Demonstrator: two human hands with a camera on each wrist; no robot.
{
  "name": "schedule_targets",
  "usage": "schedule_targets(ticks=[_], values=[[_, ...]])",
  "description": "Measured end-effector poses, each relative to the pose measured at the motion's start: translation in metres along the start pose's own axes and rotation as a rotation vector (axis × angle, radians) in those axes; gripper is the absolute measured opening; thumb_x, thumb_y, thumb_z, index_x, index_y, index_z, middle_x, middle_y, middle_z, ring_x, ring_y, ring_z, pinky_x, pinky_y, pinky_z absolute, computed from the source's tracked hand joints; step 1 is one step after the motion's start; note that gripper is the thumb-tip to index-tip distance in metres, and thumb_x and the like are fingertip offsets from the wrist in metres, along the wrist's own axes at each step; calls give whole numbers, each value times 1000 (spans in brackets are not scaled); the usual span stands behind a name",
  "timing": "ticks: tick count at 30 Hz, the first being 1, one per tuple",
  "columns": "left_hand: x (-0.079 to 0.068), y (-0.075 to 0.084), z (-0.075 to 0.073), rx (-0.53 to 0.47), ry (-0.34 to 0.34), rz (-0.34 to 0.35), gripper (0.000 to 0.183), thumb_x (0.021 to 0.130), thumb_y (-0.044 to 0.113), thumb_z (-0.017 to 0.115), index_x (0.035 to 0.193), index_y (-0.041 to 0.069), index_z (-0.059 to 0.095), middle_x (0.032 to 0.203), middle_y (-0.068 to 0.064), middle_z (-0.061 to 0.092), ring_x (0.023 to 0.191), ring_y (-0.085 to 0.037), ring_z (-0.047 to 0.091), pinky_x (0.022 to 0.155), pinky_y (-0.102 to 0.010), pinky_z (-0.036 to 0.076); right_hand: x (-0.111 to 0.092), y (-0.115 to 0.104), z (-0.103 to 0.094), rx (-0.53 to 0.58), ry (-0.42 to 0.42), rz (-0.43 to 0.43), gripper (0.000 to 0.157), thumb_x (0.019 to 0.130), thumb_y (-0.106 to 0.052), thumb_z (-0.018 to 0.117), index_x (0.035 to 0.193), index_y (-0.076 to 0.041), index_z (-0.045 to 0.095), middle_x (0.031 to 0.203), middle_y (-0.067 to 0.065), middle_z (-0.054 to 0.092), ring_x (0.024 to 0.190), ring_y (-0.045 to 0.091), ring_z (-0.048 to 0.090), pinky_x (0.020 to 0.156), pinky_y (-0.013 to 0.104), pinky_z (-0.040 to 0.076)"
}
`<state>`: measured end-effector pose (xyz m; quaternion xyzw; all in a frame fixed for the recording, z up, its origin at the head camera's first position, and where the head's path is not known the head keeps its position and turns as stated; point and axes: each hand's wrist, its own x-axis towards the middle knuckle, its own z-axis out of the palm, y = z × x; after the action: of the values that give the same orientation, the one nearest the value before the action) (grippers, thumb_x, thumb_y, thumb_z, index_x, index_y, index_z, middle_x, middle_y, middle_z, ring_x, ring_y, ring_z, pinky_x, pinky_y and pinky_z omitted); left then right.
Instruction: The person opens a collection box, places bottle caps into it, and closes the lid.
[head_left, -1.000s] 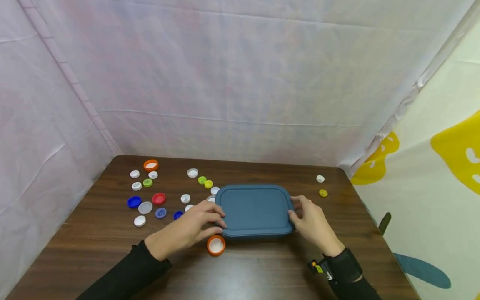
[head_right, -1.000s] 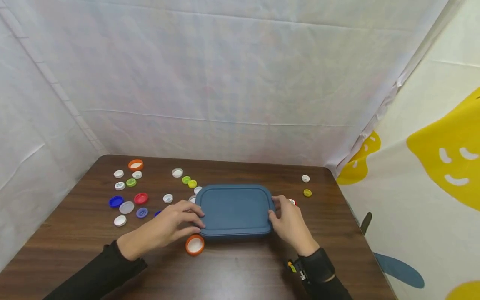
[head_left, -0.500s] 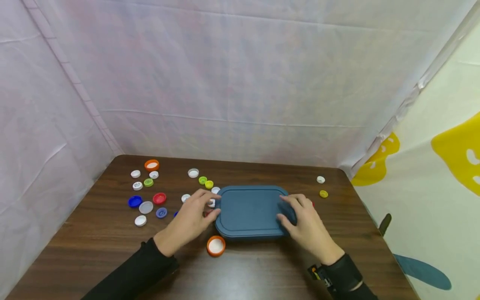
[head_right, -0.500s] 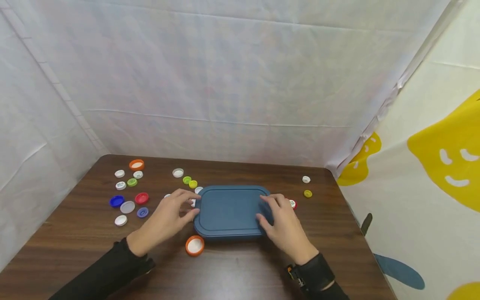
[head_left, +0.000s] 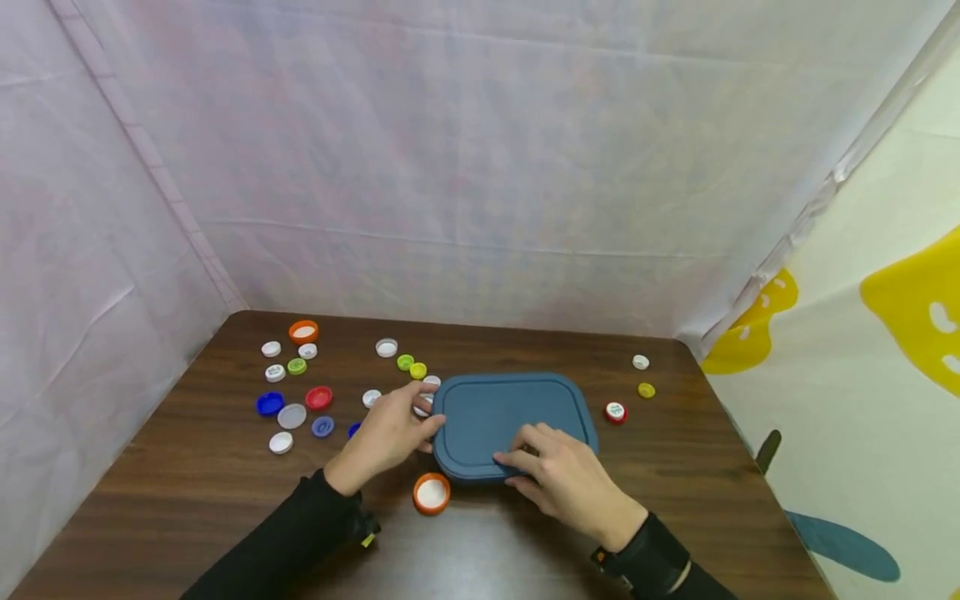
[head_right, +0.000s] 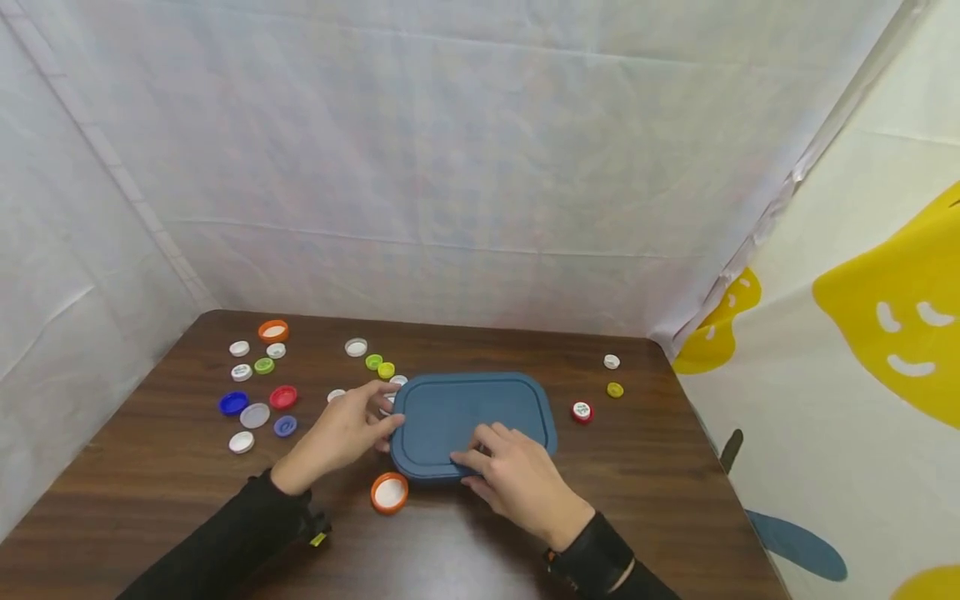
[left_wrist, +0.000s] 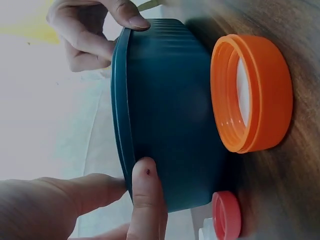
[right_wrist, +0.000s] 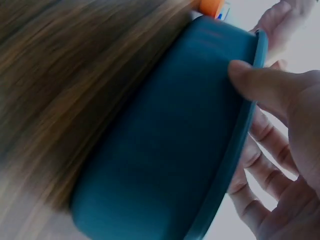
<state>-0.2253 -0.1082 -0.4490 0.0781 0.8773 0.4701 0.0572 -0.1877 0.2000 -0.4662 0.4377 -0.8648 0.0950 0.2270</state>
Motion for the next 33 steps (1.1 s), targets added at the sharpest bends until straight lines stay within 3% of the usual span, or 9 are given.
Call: schedule_targets(ticks=[8, 12, 19, 23, 27, 33], values=[[0, -1, -4, -42, -49, 0, 63, 111, 16, 82, 168, 3, 59, 140, -23, 77, 76, -13, 82, 73, -44, 73, 5, -7, -8, 74, 38, 103, 36, 82, -28, 108, 116, -32, 95, 98, -19, 73, 80, -1, 63, 64, 7, 46], [-6, -4, -6, -48, -95, 20, 71, 110, 19, 84, 172, 2, 54, 147, -25, 74, 86, -13, 83, 76, -41, 74, 7, -10, -10, 88, 33, 156, 34, 80, -29, 109, 112, -33, 96, 96, -20, 74, 77, -2, 63, 62, 7, 44], [-11, -12, -7, -63, -191, 65, 100, 105, 38, 91, 179, -3, 37, 158, -32, 68, 119, -27, 85, 85, -37, 74, 11, -13, -16, 135, -8, 226, 30, 82, -30, 107, 110, -33, 96, 96, -20, 75, 79, -1, 65, 62, 11, 46], [-13, -14, -6, -113, -226, 40, 103, 107, 43, 88, 182, -1, 32, 162, -32, 65, 129, -32, 83, 86, -38, 74, 13, -13, -21, 154, -21, 243, 30, 84, -32, 106, 111, -35, 96, 97, -20, 76, 78, 0, 64, 59, 10, 43], [-13, -14, -7, -170, -228, 18, 92, 115, 45, 75, 183, 2, 30, 166, -31, 63, 123, -30, 84, 84, -39, 74, 18, -11, -31, 118, -8, 216, 30, 86, -32, 105, 114, -35, 95, 100, -19, 75, 81, 1, 64, 59, 11, 43], [-13, -11, -12, -247, -205, 15, 69, 127, 37, 52, 182, 2, 32, 171, -36, 55, 112, -34, 88, 85, -40, 74, 30, -1, -43, -20, 57, 61, 29, 94, -28, 101, 121, -29, 94, 108, -12, 78, 90, 8, 67, 63, 16, 53]])
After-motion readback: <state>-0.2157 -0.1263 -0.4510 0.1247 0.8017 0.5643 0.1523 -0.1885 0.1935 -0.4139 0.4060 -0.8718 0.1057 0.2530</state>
